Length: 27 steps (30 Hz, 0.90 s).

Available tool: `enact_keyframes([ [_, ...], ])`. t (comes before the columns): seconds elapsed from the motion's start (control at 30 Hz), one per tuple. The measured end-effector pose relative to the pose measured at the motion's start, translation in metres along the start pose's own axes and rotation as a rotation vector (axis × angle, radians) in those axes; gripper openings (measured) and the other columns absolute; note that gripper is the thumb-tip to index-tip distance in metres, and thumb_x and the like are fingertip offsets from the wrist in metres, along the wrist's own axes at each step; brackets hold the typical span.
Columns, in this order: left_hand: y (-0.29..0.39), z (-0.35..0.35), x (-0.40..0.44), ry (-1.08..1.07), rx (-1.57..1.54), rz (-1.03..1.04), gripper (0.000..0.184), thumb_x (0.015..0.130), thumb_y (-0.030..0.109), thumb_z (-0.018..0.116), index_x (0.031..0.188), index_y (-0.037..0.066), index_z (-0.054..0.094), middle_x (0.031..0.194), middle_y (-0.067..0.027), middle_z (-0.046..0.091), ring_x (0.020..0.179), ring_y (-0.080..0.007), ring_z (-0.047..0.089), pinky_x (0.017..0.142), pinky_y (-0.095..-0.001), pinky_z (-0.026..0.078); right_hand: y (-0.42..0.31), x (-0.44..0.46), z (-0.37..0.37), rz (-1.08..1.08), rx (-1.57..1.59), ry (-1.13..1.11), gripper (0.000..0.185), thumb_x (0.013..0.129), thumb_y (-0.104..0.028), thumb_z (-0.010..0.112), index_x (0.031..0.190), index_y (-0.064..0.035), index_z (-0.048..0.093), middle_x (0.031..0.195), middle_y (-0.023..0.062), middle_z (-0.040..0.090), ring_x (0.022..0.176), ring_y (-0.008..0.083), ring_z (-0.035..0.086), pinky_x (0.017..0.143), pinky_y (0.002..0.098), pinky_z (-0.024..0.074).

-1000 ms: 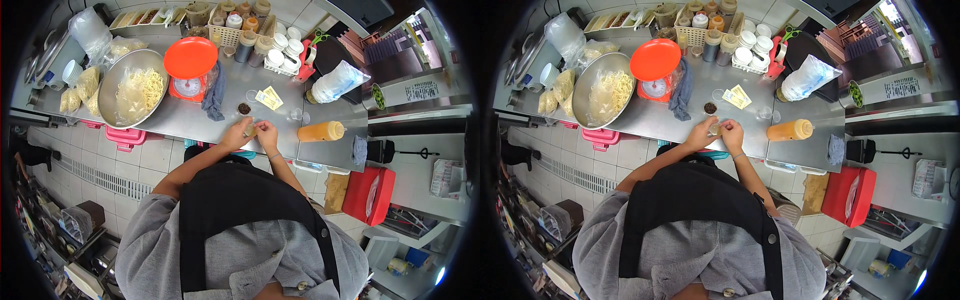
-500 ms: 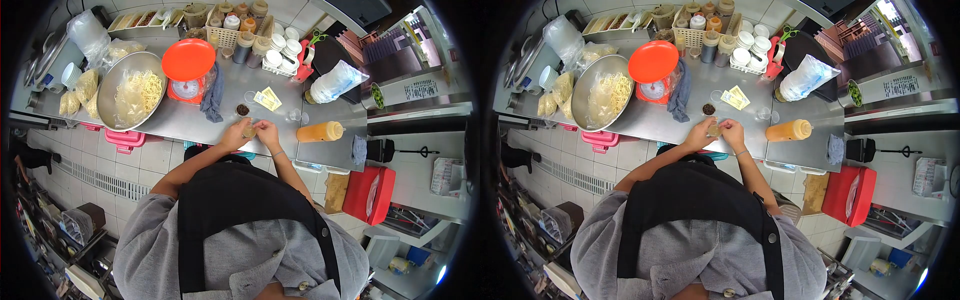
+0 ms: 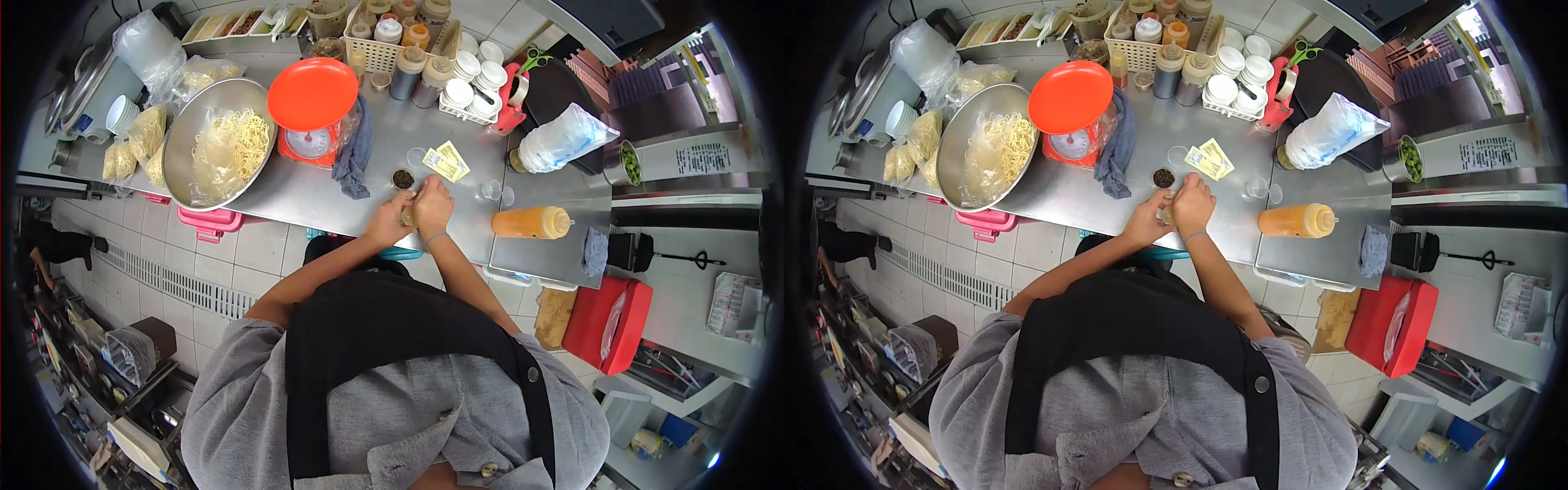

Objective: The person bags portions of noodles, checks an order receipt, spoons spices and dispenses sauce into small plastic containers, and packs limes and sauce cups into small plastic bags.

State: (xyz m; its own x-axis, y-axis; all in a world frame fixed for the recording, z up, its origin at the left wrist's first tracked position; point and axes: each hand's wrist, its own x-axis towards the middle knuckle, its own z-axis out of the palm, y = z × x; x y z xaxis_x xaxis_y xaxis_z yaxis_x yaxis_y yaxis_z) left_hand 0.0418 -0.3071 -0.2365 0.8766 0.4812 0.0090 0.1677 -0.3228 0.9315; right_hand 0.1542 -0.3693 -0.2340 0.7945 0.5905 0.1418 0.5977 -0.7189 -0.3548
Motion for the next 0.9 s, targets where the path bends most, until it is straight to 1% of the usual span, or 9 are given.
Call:
enact_keyframes([
  [0.07,0.004,-0.001,0.001,-0.003,-0.036,-0.025,0.071,0.061,0.004,0.08,0.121,0.006,0.04,0.107,-0.0137,0.063,0.097,-0.0275,0.062,0.07,-0.034,0.056,0.0,0.001,0.003,-0.08,-0.062,0.018,0.015,0.091,-0.022,0.043,0.095,-0.0095,0.05,0.088,0.0096,0.061,0.083,0.0296,0.059,0.069,0.046,0.0415],
  [0.33,-0.009,0.002,-0.003,0.046,-0.248,-0.046,0.069,0.065,-0.002,0.075,0.124,0.005,0.039,0.109,-0.0125,0.062,0.1,-0.0218,0.061,0.07,-0.0317,0.056,0.003,0.001,0.005,-0.173,-0.065,0.045,0.012,0.088,-0.02,0.045,0.094,-0.0103,0.051,0.084,0.0071,0.061,0.081,0.027,0.058,0.07,0.043,0.0398],
  [0.43,-0.017,0.002,-0.004,0.003,-0.25,-0.081,0.069,0.067,-0.006,0.073,0.125,0.004,0.038,0.111,-0.0131,0.061,0.096,-0.0192,0.061,0.066,-0.0293,0.056,0.002,0.002,0.005,-0.184,-0.065,0.021,0.012,0.088,-0.019,0.046,0.094,-0.0105,0.051,0.084,0.0071,0.061,0.081,0.0267,0.057,0.07,0.0428,0.0396],
  [0.53,-0.02,0.009,-0.008,0.126,-0.229,-0.144,0.068,0.068,-0.008,0.071,0.126,0.003,0.036,0.107,-0.0144,0.061,0.087,-0.0178,0.062,0.063,-0.0269,0.055,0.002,0.001,0.007,-0.197,-0.076,0.041,0.01,0.084,-0.018,0.048,0.091,-0.0113,0.051,0.082,0.0059,0.06,0.08,0.026,0.058,0.068,0.042,0.0392],
  [0.63,-0.023,0.015,-0.01,0.165,-0.348,-0.241,0.068,0.07,-0.008,0.07,0.126,0.004,0.032,0.102,-0.0144,0.062,0.077,-0.0163,0.062,0.059,-0.0257,0.055,0.003,0.0,0.01,-0.223,-0.081,0.082,0.01,0.08,-0.018,0.051,0.088,-0.0122,0.05,0.081,0.0048,0.06,0.078,0.0254,0.058,0.067,0.0411,0.0391],
  [0.7,-0.017,0.014,-0.01,0.239,-0.515,-0.362,0.063,0.071,-0.007,0.068,0.123,0.003,0.033,0.096,-0.0139,0.064,0.069,-0.0171,0.063,0.054,-0.0288,0.055,0.003,0.002,0.01,-0.23,-0.082,0.085,0.009,0.08,-0.018,0.051,0.088,-0.0123,0.05,0.081,0.0049,0.06,0.077,0.0254,0.058,0.066,0.041,0.0393],
  [0.73,-0.016,0.013,-0.007,0.239,-0.517,-0.361,0.063,0.071,-0.007,0.068,0.123,0.003,0.033,0.096,-0.0139,0.064,0.069,-0.0171,0.063,0.054,-0.0288,0.055,0.003,0.002,0.009,-0.239,-0.074,0.085,0.009,0.08,-0.018,0.051,0.087,-0.0123,0.05,0.081,0.0049,0.06,0.077,0.0252,0.058,0.066,0.0408,0.0395],
  [0.8,-0.014,0.013,-0.005,0.256,-0.585,-0.436,0.059,0.073,-0.005,0.067,0.121,0.003,0.034,0.094,-0.0136,0.064,0.068,-0.0173,0.063,0.046,-0.0285,0.054,0.003,0.0,0.007,-0.247,-0.067,0.075,0.009,0.08,-0.018,0.052,0.087,-0.0123,0.05,0.08,0.005,0.06,0.077,0.0251,0.059,0.066,0.0407,0.0398],
  [0.9,-0.012,0.009,-0.001,0.231,-0.548,-0.49,0.057,0.074,-0.003,0.068,0.12,0.001,0.035,0.092,-0.0136,0.065,0.066,-0.0175,0.063,0.045,-0.0293,0.054,0.001,0.002,0.007,-0.263,-0.084,0.064,0.01,0.08,-0.018,0.051,0.087,-0.0122,0.05,0.079,0.0051,0.059,0.077,0.0244,0.059,0.066,0.0405,0.0404],
])
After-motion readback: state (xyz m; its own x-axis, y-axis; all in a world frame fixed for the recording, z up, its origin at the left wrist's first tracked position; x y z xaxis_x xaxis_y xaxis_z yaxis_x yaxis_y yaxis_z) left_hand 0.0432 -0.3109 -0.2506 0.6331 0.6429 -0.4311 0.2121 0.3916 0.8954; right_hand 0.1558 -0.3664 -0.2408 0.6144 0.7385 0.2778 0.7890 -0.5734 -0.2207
